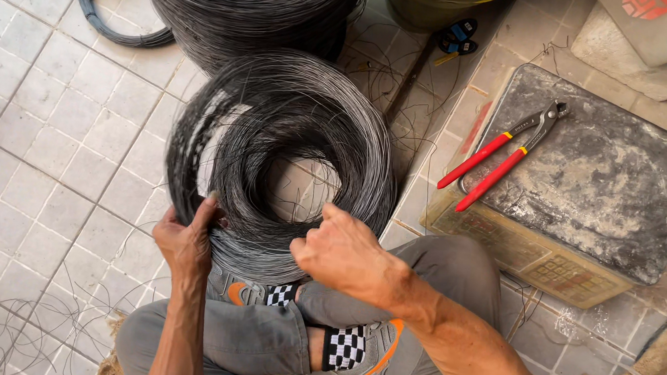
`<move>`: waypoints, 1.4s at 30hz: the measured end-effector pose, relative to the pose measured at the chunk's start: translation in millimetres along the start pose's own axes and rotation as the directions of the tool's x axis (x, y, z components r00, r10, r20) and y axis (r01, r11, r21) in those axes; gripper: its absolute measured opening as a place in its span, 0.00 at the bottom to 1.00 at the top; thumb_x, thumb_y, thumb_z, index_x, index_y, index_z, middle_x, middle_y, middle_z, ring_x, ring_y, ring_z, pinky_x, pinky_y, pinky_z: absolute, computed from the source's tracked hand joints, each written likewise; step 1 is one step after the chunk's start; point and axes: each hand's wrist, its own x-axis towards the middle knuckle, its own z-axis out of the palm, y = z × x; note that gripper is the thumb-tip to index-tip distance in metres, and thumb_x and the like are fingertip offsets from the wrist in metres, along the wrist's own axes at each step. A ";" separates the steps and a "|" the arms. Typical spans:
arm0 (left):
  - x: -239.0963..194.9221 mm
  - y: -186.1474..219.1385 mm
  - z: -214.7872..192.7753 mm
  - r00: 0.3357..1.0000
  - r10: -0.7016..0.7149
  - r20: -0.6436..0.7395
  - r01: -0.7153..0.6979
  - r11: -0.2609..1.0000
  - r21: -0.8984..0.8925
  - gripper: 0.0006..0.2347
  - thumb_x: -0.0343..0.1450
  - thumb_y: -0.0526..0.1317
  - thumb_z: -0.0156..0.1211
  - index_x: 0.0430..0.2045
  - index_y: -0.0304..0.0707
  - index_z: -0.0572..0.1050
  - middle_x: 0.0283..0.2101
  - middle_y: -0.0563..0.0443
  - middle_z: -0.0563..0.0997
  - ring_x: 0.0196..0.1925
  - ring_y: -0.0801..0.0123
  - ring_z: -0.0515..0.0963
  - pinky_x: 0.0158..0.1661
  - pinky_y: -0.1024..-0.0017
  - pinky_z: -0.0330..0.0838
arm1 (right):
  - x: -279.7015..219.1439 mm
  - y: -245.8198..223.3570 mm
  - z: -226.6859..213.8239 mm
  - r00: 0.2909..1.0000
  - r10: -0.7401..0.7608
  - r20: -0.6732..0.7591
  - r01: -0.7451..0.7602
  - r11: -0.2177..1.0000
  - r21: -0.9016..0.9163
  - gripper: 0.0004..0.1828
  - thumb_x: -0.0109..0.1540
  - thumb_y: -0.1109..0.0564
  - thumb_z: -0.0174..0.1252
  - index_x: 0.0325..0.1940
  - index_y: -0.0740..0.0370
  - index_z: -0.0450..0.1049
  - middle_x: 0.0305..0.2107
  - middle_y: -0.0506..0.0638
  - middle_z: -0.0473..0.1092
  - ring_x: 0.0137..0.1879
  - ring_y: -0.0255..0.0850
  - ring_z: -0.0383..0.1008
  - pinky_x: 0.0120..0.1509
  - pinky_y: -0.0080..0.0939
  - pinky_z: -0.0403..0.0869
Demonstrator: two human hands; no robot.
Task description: The person sits on a tiled floor and uses red-handled pliers to cut a coil of black wire. They pull a section of wire from the coil, cut it, and then continue to cut the remaining wire into smaller pieces.
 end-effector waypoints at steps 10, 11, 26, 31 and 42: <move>14.8 -20.3 -5.7 0.999 -0.038 0.017 0.039 0.993 -0.110 0.14 0.72 0.38 0.79 0.29 0.28 0.77 0.27 0.35 0.83 0.23 0.62 0.85 0.26 0.70 0.82 | 16.0 -4.5 7.4 0.973 0.057 0.223 -0.085 0.990 0.117 0.08 0.61 0.66 0.60 0.44 0.67 0.79 0.24 0.63 0.80 0.38 0.57 0.86 0.66 0.61 0.71; 18.8 -25.9 -7.6 0.997 -0.076 0.031 0.079 0.990 -0.115 0.14 0.71 0.39 0.79 0.29 0.28 0.76 0.27 0.34 0.83 0.23 0.62 0.85 0.25 0.70 0.82 | 17.0 -6.9 13.7 0.975 0.074 0.209 -0.101 0.988 0.120 0.08 0.60 0.65 0.59 0.43 0.67 0.79 0.24 0.62 0.80 0.38 0.58 0.86 0.65 0.63 0.71; 58.4 -98.5 -31.0 0.981 -0.188 -0.039 0.163 0.705 0.691 0.35 0.73 0.69 0.66 0.57 0.32 0.73 0.51 0.21 0.81 0.60 0.31 0.80 0.61 0.39 0.72 | 45.4 -3.6 112.0 0.869 0.145 0.473 -0.308 0.907 0.288 0.22 0.61 0.54 0.68 0.55 0.67 0.77 0.40 0.69 0.80 0.52 0.70 0.82 0.61 0.68 0.75; 44.6 -89.7 -24.9 0.972 -0.231 -0.053 0.180 0.571 0.801 0.32 0.80 0.65 0.52 0.65 0.32 0.66 0.51 0.16 0.80 0.60 0.28 0.80 0.58 0.36 0.72 | 49.7 -6.8 138.2 0.863 0.159 0.480 -0.316 0.911 0.266 0.20 0.60 0.55 0.67 0.54 0.66 0.77 0.39 0.68 0.81 0.53 0.67 0.83 0.61 0.67 0.76; 1.3 -3.2 -6.6 0.982 0.189 -0.029 -0.153 0.869 0.471 0.39 0.78 0.56 0.60 0.76 0.26 0.49 0.68 0.15 0.61 0.70 0.23 0.66 0.67 0.31 0.61 | 49.5 0.5 150.7 0.845 0.147 0.514 -0.341 0.888 0.307 0.34 0.59 0.56 0.70 0.67 0.72 0.70 0.39 0.71 0.79 0.54 0.71 0.81 0.66 0.70 0.72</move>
